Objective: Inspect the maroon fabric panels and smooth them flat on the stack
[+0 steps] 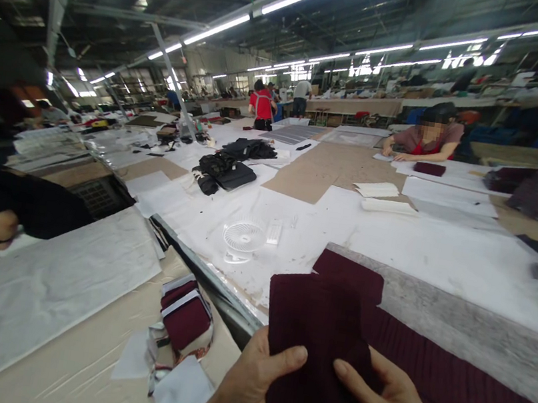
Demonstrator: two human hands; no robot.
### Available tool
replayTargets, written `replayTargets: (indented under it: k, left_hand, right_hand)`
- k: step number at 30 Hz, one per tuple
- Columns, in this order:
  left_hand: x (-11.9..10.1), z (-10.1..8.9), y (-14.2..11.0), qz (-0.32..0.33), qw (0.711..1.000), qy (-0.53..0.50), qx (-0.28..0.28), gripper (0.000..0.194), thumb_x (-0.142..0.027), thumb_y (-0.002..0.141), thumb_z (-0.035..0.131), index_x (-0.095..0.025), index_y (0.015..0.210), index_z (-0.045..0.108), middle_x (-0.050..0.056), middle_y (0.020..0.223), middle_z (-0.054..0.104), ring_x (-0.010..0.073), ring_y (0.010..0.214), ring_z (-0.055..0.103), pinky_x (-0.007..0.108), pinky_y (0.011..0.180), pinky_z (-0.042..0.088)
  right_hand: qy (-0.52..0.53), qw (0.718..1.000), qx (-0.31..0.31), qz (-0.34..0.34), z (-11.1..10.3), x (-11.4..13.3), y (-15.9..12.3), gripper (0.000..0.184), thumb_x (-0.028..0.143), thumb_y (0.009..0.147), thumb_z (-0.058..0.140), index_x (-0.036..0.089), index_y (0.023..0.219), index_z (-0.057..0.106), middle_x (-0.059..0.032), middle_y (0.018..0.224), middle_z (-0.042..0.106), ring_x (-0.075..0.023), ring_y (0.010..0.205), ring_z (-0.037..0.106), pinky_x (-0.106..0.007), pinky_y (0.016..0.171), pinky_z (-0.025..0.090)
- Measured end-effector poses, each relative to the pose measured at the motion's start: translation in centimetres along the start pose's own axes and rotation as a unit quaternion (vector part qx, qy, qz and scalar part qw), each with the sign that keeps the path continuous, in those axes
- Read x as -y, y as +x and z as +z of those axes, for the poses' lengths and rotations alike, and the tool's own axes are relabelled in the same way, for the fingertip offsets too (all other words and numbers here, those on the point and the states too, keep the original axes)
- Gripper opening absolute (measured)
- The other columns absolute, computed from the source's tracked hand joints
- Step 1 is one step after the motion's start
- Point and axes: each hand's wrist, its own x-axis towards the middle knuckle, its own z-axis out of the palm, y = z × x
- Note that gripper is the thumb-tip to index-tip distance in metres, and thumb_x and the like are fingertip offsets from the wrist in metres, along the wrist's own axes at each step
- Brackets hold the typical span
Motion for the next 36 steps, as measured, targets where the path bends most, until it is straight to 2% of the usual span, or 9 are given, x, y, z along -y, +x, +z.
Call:
replayTargets:
  k: [5, 8, 11, 14, 19, 25, 28, 31, 36]
  left_hand:
    - [0.3, -0.6, 0.0, 0.006, 0.999, 0.019, -0.046, 0.031, -0.012, 0.074, 0.068, -0.016, 0.105, 0.069, 0.010, 0.095, 0.075, 0.0246, 0.097, 0.068, 0.039, 0.097, 0.047]
    - [0.0, -0.6, 0.0, 0.006, 0.999, 0.023, -0.044, 0.032, -0.012, 0.073, 0.069, -0.016, 0.105, 0.069, 0.009, 0.095, 0.075, 0.0247, 0.097, 0.067, 0.039, 0.097, 0.047]
    - [-0.2, -0.4, -0.1, 0.001, 1.000, 0.015, -0.022, 0.032, -0.012, 0.073, 0.069, -0.015, 0.104, 0.069, 0.010, 0.094, 0.075, 0.0254, 0.097, 0.068, 0.040, 0.096, 0.048]
    - [-0.2, -0.4, -0.3, -0.002, 1.000, 0.009, -0.004, 0.030, -0.012, 0.073, 0.068, -0.013, 0.103, 0.070, 0.011, 0.094, 0.075, 0.0256, 0.096, 0.068, 0.040, 0.096, 0.048]
    - [0.1, -0.6, -0.4, 0.002, 1.000, 0.015, -0.005, 0.025, -0.011, 0.075, 0.065, -0.013, 0.099, 0.070, 0.011, 0.095, 0.075, 0.0250, 0.098, 0.067, 0.040, 0.097, 0.047]
    - [0.1, -0.5, -0.6, 0.005, 1.000, 0.014, -0.007, 0.025, -0.012, 0.079, 0.062, -0.013, 0.102, 0.069, 0.012, 0.098, 0.074, 0.0243, 0.099, 0.067, 0.040, 0.098, 0.046]
    - [0.1, -0.5, -0.7, 0.009, 1.000, 0.007, -0.016, 0.028, -0.013, 0.079, 0.062, -0.014, 0.106, 0.068, 0.011, 0.098, 0.074, 0.0241, 0.099, 0.067, 0.040, 0.098, 0.046]
    - [0.0, -0.6, -0.9, 0.006, 1.000, 0.012, -0.018, 0.030, -0.013, 0.078, 0.064, -0.014, 0.107, 0.068, 0.011, 0.098, 0.074, 0.0247, 0.100, 0.066, 0.040, 0.098, 0.046]
    - [-0.5, -0.8, -1.3, 0.002, 1.000, 0.023, -0.007, 0.032, -0.013, 0.077, 0.065, -0.015, 0.109, 0.067, 0.011, 0.101, 0.074, 0.0248, 0.101, 0.066, 0.040, 0.099, 0.045]
  right_hand:
    - [-0.054, 0.998, -0.019, -0.040, -0.8, -1.1, 0.6, 0.025, 0.040, 0.071, 0.073, 0.023, 0.089, 0.066, -0.0012, 0.082, 0.071, -0.0210, 0.076, 0.066, -0.028, 0.066, 0.056]
    - [-0.084, 0.989, -0.064, -0.099, -1.3, -0.9, 0.9, 0.037, 0.039, 0.068, 0.076, 0.027, 0.100, 0.062, -0.0029, 0.098, 0.069, -0.0219, 0.087, 0.066, -0.029, 0.073, 0.055]
    - [-0.095, 0.985, -0.089, -0.117, -1.3, -0.2, 1.0, 0.046, 0.043, 0.063, 0.078, 0.026, 0.104, 0.064, -0.0072, 0.110, 0.066, -0.0269, 0.101, 0.062, -0.033, 0.080, 0.054]
    - [-0.064, 0.990, -0.090, -0.086, -1.0, 0.4, 0.7, 0.042, 0.045, 0.060, 0.079, 0.026, 0.096, 0.066, -0.0054, 0.100, 0.069, -0.0262, 0.092, 0.064, -0.032, 0.074, 0.055]
    - [0.029, 0.999, -0.019, -0.007, -1.0, -0.3, 0.6, 0.026, 0.043, 0.069, 0.075, 0.022, 0.079, 0.063, 0.0015, 0.074, 0.065, -0.0167, 0.069, 0.061, -0.026, 0.063, 0.052]
    - [-0.025, 0.997, -0.053, -0.040, -1.2, -1.1, 1.0, 0.027, 0.042, 0.070, 0.075, 0.021, 0.071, 0.058, 0.0038, 0.072, 0.058, -0.0117, 0.064, 0.054, -0.020, 0.055, 0.046]
    - [-0.075, 0.992, -0.071, -0.076, -1.0, -0.7, 1.1, 0.028, 0.045, 0.068, 0.074, 0.022, 0.076, 0.061, 0.0014, 0.076, 0.061, -0.0147, 0.069, 0.058, -0.021, 0.057, 0.049]
    - [-0.126, 0.981, -0.099, -0.106, -0.9, 0.3, 1.3, 0.040, 0.049, 0.063, 0.075, 0.025, 0.093, 0.064, -0.0038, 0.091, 0.066, -0.0237, 0.089, 0.062, -0.029, 0.070, 0.054]
    - [-0.130, 0.986, -0.057, -0.082, -0.9, 1.6, 1.4, 0.042, 0.049, 0.061, 0.077, 0.027, 0.095, 0.067, -0.0055, 0.097, 0.068, -0.0277, 0.100, 0.061, -0.034, 0.081, 0.053]
